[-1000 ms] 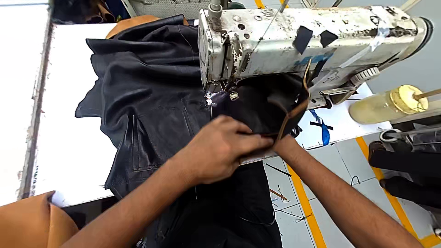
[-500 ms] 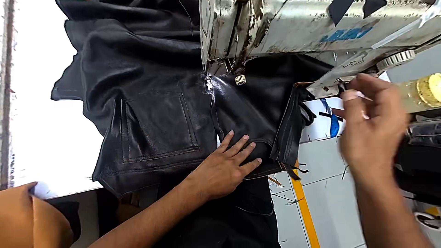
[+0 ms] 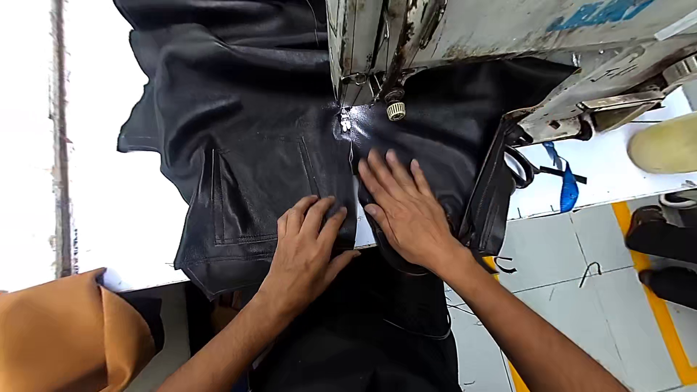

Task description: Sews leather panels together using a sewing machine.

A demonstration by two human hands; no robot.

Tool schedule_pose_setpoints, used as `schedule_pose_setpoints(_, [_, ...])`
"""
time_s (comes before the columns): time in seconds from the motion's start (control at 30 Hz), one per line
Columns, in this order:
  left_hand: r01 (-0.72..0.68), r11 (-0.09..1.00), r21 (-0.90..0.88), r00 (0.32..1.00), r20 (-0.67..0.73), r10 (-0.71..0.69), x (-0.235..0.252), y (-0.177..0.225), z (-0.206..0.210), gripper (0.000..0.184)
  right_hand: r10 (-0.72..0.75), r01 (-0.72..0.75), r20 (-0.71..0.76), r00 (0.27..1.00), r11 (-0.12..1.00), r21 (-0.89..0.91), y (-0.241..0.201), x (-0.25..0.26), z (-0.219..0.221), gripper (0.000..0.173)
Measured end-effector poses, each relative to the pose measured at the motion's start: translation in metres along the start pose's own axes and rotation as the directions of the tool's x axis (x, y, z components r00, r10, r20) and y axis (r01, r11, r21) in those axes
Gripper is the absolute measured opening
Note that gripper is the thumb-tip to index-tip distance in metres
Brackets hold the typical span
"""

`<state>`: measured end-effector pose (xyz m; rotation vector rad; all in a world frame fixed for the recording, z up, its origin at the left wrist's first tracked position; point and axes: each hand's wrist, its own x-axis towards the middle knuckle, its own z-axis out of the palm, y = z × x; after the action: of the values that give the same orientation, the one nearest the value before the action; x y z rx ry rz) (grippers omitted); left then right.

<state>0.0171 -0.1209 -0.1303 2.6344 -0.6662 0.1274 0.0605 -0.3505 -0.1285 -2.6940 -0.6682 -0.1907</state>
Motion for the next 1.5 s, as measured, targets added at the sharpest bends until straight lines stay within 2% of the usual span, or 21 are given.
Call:
schedule_pose_setpoints(0.07, [-0.007,0.993,-0.115,1.000,-0.030,0.003,-0.002,-0.009,-0.008,0.036,-0.029,0.037,0.140,0.990,0.998,-0.056,0.012,0.000,0.012,0.061])
schedule_pose_setpoints(0.13, [0.153,0.941,-0.303,0.967,-0.150,-0.205,-0.004,-0.015,-0.022,0.023,-0.022,0.031,0.190,0.982,0.999,-0.044,0.013,-0.002,0.009,0.061])
schedule_pose_setpoints(0.17, [0.257,0.873,-0.414,0.916,-0.183,-0.357,-0.001,-0.019,-0.029,0.021,-0.020,0.032,0.192,0.981,0.998,-0.058,0.012,-0.002,0.009,0.061])
schedule_pose_setpoints(0.2, [0.324,0.806,-0.496,0.867,-0.186,-0.462,0.004,-0.021,-0.035,0.020,-0.019,0.035,0.186,0.982,0.996,-0.086,0.011,-0.001,0.009,0.060])
schedule_pose_setpoints(0.23, [0.348,0.780,-0.520,0.852,-0.170,-0.494,0.004,-0.020,-0.038,0.019,-0.008,0.029,0.188,0.982,0.994,-0.106,0.008,-0.002,0.008,0.060])
schedule_pose_setpoints(0.33, [0.247,0.872,-0.423,0.945,-0.094,-0.313,0.000,-0.005,-0.025,0.028,0.069,-0.043,0.184,0.980,0.989,-0.142,-0.003,-0.007,0.003,0.063])
schedule_pose_setpoints(0.4, [0.167,0.905,-0.391,0.984,0.018,-0.175,-0.006,0.003,-0.016,0.044,0.080,-0.053,0.191,0.978,0.989,-0.142,-0.012,-0.021,0.006,0.064])
schedule_pose_setpoints(0.53, [-0.142,0.979,-0.146,0.976,0.144,0.163,-0.029,-0.010,-0.009,0.074,0.083,-0.089,0.183,0.980,0.996,0.027,-0.019,-0.056,-0.011,0.055])
schedule_pose_setpoints(0.6, [-0.235,0.972,-0.013,0.952,0.197,0.233,-0.040,-0.016,-0.005,0.068,0.065,-0.089,0.180,0.982,0.987,0.132,-0.015,-0.073,-0.013,0.050])
schedule_pose_setpoints(0.67, [-0.278,0.958,0.072,0.949,0.177,0.262,-0.041,-0.021,-0.002,0.053,0.047,-0.075,0.154,0.987,0.980,0.183,-0.007,-0.081,-0.011,0.048])
schedule_pose_setpoints(0.77, [-0.287,0.957,0.041,0.952,0.118,0.281,-0.042,-0.025,0.000,0.047,0.008,-0.047,0.160,0.987,0.969,0.244,-0.002,-0.085,-0.015,0.051])
schedule_pose_setpoints(0.83, [-0.269,0.963,0.002,0.957,0.109,0.267,-0.042,-0.024,-0.003,0.049,-0.020,-0.028,0.186,0.982,0.966,0.256,-0.001,-0.088,-0.020,0.065])
schedule_pose_setpoints(0.9, [-0.220,0.975,0.016,0.967,0.136,0.215,-0.042,-0.012,-0.006,0.054,-0.036,-0.010,0.192,0.981,0.973,0.231,0.000,-0.091,-0.020,0.073])
schedule_pose_setpoints(1.03, [-0.160,0.975,0.157,0.964,0.237,0.120,-0.040,0.018,-0.003,0.060,-0.057,0.040,0.111,0.992,0.987,0.154,-0.002,-0.096,-0.007,0.056])
schedule_pose_setpoints(1.17, [-0.156,0.965,0.210,0.949,0.304,0.087,-0.036,0.027,-0.002,0.068,-0.048,0.034,0.097,0.994,0.989,0.142,-0.003,-0.096,-0.003,0.054])
schedule_pose_setpoints(1.27, [-0.076,0.996,0.050,0.973,0.222,0.063,-0.036,0.026,-0.013,0.058,-0.046,0.029,0.104,0.994,0.987,0.159,-0.005,-0.098,-0.004,0.060])
schedule_pose_setpoints(1.33, [0.133,0.971,-0.198,0.991,0.006,-0.135,-0.039,0.022,-0.035,0.042,-0.008,-0.013,0.133,0.991,0.987,0.157,-0.012,-0.100,-0.014,0.074])
schedule_pose_setpoints(1.37, [0.219,0.921,-0.321,0.947,-0.156,-0.280,-0.036,0.013,-0.043,0.035,0.024,-0.045,0.145,0.989,0.988,0.147,-0.014,-0.094,-0.020,0.080])
schedule_pose_setpoints(1.4, [0.277,0.856,-0.436,0.860,-0.286,-0.424,-0.032,0.003,-0.048,0.030,0.062,-0.081,0.127,0.990,0.985,0.151,-0.014,-0.087,-0.025,0.083])
schedule_pose_setpoints(1.47, [0.336,0.735,-0.589,0.696,-0.371,-0.615,-0.023,-0.013,-0.055,0.032,0.131,-0.129,0.009,0.991,0.966,0.222,-0.018,-0.068,-0.029,0.065])
schedule_pose_setpoints(1.5, [0.324,0.695,-0.641,0.665,-0.368,-0.650,-0.022,-0.018,-0.056,0.032,0.151,-0.137,-0.039,0.988,0.960,0.243,-0.021,-0.054,-0.031,0.054])
